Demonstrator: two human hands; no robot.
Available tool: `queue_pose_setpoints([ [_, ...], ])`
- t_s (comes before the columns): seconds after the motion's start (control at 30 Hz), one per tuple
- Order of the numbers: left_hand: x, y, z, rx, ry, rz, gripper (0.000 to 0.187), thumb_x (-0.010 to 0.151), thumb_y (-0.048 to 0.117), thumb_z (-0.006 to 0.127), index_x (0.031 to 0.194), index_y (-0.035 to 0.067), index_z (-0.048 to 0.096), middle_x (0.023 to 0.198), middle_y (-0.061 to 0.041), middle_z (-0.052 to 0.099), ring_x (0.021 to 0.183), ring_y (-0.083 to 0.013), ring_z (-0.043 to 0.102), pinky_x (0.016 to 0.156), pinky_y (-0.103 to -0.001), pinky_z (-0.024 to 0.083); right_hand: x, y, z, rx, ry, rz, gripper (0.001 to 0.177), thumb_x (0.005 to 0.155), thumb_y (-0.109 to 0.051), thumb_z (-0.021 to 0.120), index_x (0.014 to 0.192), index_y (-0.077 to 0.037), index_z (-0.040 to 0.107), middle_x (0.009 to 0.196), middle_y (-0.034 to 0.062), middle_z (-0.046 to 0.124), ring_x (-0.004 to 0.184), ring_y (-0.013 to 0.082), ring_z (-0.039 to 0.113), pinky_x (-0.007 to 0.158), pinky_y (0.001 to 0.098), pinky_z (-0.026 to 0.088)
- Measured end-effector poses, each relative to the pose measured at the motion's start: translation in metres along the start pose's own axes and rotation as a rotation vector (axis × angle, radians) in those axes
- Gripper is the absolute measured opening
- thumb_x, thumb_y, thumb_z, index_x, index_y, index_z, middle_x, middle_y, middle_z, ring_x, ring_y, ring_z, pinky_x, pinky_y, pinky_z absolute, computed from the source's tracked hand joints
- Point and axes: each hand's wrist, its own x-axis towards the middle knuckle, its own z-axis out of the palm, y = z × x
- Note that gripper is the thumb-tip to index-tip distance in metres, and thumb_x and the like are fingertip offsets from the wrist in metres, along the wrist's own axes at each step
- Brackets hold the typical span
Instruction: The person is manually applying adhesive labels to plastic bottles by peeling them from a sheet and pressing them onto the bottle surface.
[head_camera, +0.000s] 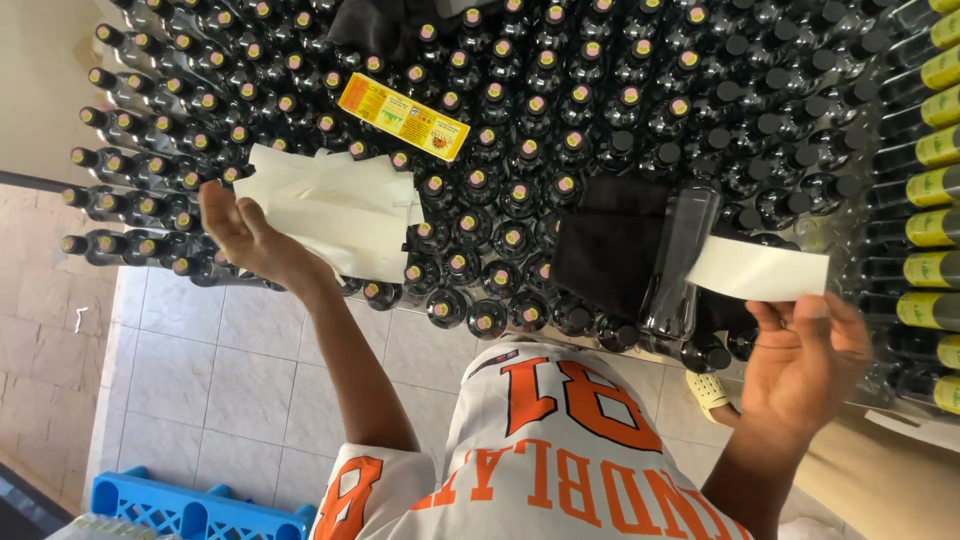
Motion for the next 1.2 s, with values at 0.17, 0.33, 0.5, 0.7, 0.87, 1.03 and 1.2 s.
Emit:
queue_pose_setpoints([
  [0.17,-0.05,0.056,0.041,0.506,-0.038,0.37,0.033,0.118,0.039,0.058,0.135,0.011,0.065,0.138,-0.013,0.068,0.135,-0.0305,0.066,0.118,-0.054,0.055,-0.008,-0.019,0.022,-0.242,0.171,-0.107,0.018,0.1,-0.02,0.085,0.108,-0.013,0.071,0.102,0.0107,0.073,0.094,0.0303,0.08,0.084,0.0357,0.076],
  [0.33,-0.177,0.155,0.094,-0.334,-1.013,-0.297,0.016,0.113,0.011,0.056,0.127,0.013,0.063,0.136,-0.008,0.066,0.131,-0.0263,0.069,0.113,-0.041,0.062,-0.024,-0.014,0.04,-0.285,0.033,-0.402,0.014,0.103,-0.002,0.08,0.111,-0.006,0.069,0.103,0.0074,0.068,0.095,0.0302,0.077,0.076,0.0418,0.077],
  [0.5,-0.238,0.198,0.117,-0.405,-1.481,-0.444,0.052,0.11,0.012,0.07,0.159,0.016,0.052,0.164,-0.016,0.055,0.146,-0.0297,0.064,0.128,-0.042,0.061,-0.044,-0.02,0.055,-0.451,-0.068,-0.522,0.014,0.105,0.001,0.079,0.114,-0.001,0.068,0.11,0.0182,0.076,0.088,0.0201,0.075,0.072,0.0281,0.063],
  [0.7,-0.279,0.166,0.124,-0.569,-1.207,-0.607,0.054,0.094,-0.008,0.079,0.146,-0.006,0.064,0.141,-0.024,0.065,0.127,-0.04,0.07,0.108,-0.055,0.062,-0.044,-0.033,0.075,-0.53,-0.416,-0.56,0.029,0.099,-0.01,0.078,0.119,0.01,0.071,0.14,0.0319,0.07,0.135,0.0441,0.069,0.113,0.0535,0.057],
  [0.87,-0.276,0.146,0.116,-0.549,-0.837,-0.997,0.029,0.108,0.001,0.063,0.134,-0.013,0.058,0.123,-0.025,0.068,0.111,-0.0331,0.073,0.105,-0.055,0.061,-0.047,-0.023,0.056,-0.636,-0.449,-0.198,0.021,0.097,-0.021,0.081,0.11,-0.005,0.085,0.1,0.0112,0.085,0.092,0.025,0.083,0.086,0.0404,0.067],
  [1.03,-0.275,0.133,0.11,-0.534,-0.74,-1.092,0.037,0.109,0.001,0.061,0.142,-0.016,0.053,0.119,-0.022,0.065,0.107,-0.0323,0.076,0.105,-0.053,0.064,-0.035,0.011,0.024,-0.347,-0.353,0.177,0.042,0.094,-0.017,0.079,0.129,0.005,0.07,0.095,0.0214,0.078,0.086,0.0265,0.08,0.068,0.0396,0.068],
  [1.2,-0.288,0.152,0.105,-0.433,-0.774,-1.163,0.043,0.109,0.005,0.063,0.145,-0.015,0.051,0.116,-0.019,0.061,0.107,-0.0313,0.074,0.105,-0.051,0.066,-0.035,0.024,0.005,-0.229,-0.314,0.264,0.056,0.095,-0.031,0.083,0.132,0.006,0.063,0.079,0.0215,0.076,0.062,0.0246,0.073,0.044,0.0303,0.057],
])
